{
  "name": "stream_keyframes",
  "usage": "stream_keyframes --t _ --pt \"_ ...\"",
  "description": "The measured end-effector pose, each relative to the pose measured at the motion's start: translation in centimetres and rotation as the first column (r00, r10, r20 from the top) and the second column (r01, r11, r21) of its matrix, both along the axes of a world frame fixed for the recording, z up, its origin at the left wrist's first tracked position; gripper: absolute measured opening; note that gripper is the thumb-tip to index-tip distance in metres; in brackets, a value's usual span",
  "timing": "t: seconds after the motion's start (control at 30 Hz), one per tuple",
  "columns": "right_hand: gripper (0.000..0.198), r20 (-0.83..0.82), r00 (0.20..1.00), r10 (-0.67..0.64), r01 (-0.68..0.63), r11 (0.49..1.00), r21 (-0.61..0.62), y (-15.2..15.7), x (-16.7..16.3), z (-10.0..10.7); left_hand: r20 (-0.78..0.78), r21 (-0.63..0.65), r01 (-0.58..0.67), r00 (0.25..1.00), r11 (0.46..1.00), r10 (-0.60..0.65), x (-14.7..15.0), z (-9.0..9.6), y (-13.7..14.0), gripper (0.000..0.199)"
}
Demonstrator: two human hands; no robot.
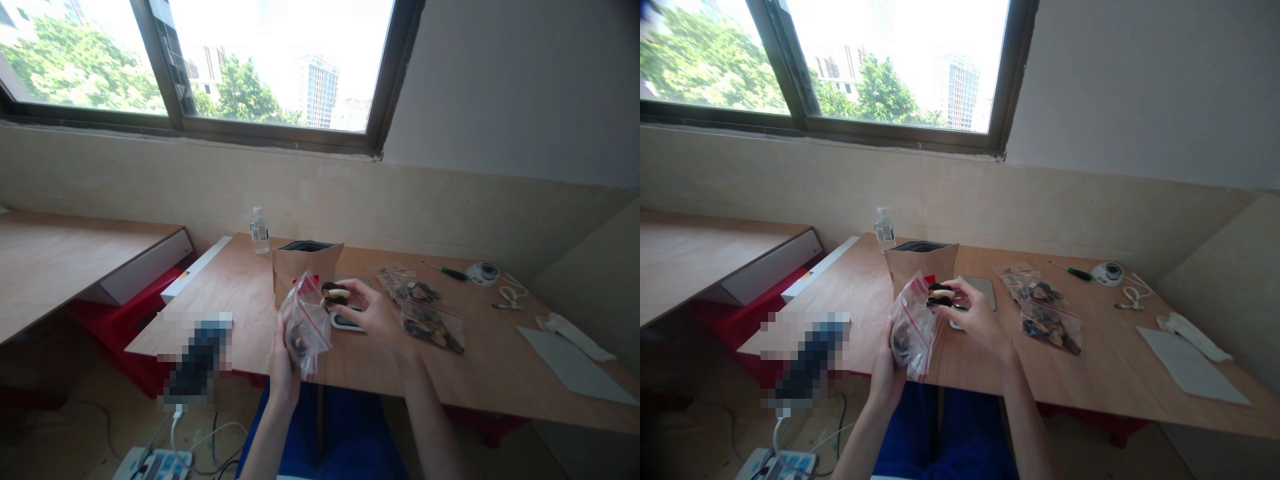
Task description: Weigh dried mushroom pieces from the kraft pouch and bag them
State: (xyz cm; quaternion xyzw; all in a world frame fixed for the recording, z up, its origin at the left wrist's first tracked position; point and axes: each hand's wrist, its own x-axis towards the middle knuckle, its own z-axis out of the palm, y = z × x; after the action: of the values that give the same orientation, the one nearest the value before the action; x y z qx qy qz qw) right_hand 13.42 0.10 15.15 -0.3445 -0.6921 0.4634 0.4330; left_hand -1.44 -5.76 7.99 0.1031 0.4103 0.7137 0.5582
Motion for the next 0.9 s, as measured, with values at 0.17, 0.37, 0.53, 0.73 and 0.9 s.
stream_keyframes --t 0.17,0.37,0.53,0.73,0.9 --pt "0.040 -0.279 0.937 -0.211 0.244 0.965 0.091 4.5 -2.6 2.9 0.133 -0.071 -0.062 0.989 0.996 0.071 -0.5 0.1 0.2 0.029" --pt "0.028 0.048 0.962 -0.269 0.214 0.852 0.478 8.6 -6.1 3.6 0.106 -0.032 -0.066 0.992 0.997 0.070 -1.3 -0.3 0.1 0.030" --pt "0.023 0.270 0.913 -0.306 0.096 0.805 0.585 8.2 -6.5 1.7 0.101 0.000 -0.087 0.991 0.996 0.086 -1.8 -0.2 0.2 0.029" --pt "0.025 0.079 0.962 -0.262 0.176 0.815 0.551 5.1 -5.2 2.4 0.053 0.184 0.038 0.997 0.982 -0.049 -1.8 -0.4 -0.1 0.035" --pt "0.021 0.282 0.958 0.057 -0.116 0.973 0.199 2.8 -3.3 2.3 -0.068 0.267 0.180 0.983 0.947 -0.168 -1.6 -0.7 -0.6 0.050"
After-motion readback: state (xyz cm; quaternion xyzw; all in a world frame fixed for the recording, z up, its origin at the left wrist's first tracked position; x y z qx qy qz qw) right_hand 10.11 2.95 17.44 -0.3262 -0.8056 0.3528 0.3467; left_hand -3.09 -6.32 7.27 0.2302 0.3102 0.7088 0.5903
